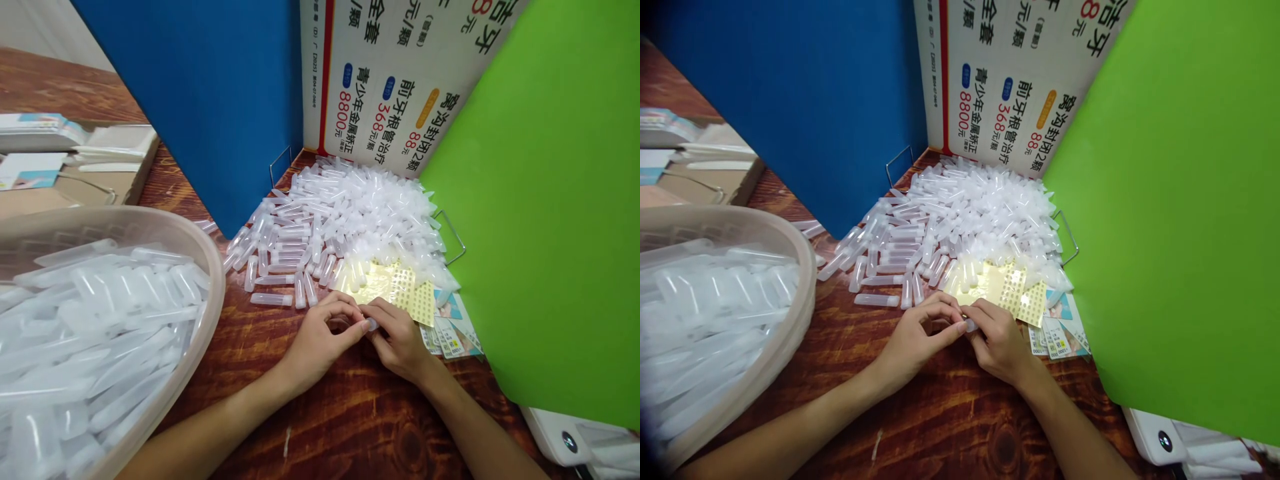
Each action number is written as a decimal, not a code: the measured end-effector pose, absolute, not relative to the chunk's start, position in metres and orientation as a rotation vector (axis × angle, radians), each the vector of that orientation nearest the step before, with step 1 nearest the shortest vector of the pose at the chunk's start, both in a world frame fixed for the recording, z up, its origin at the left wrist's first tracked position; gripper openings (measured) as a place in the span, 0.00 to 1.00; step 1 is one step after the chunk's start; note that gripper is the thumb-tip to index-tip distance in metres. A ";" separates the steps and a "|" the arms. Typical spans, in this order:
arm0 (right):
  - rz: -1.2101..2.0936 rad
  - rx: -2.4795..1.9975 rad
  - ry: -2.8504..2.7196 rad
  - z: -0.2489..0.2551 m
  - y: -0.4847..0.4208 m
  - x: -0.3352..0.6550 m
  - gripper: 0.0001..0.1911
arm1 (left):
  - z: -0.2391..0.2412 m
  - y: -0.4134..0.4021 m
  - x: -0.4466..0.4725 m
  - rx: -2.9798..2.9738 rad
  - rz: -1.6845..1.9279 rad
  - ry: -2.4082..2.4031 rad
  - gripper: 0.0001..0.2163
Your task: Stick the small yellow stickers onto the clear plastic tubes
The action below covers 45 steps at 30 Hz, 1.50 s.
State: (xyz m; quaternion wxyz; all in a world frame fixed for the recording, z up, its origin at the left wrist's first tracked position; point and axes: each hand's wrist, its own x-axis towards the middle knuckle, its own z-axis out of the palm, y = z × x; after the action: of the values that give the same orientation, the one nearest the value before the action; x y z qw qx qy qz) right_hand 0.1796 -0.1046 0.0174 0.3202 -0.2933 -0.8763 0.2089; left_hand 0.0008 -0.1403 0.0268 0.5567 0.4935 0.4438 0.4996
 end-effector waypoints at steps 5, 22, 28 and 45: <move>0.566 -0.766 -2.308 0.018 -0.105 0.179 0.14 | 0.028 -0.142 0.001 1.177 1.190 1.062 0.08; 0.565 -0.774 -2.314 0.017 -0.105 0.179 0.13 | 0.020 -0.140 0.002 1.238 1.163 1.121 0.08; 0.470 -0.718 -2.387 0.017 -0.109 0.178 0.17 | 0.017 -0.137 -0.002 1.123 1.096 1.091 0.13; 0.310 -0.979 -2.100 0.039 -0.104 0.172 0.22 | 0.015 -0.139 -0.002 1.638 1.395 1.164 0.09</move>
State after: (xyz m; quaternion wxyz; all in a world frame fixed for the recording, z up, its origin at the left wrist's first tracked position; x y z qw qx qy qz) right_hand 0.1724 -0.1035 0.0393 0.3913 -0.3855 -0.8267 0.1219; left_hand -0.0025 -0.1387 0.0154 0.3409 0.6295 0.4473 0.5362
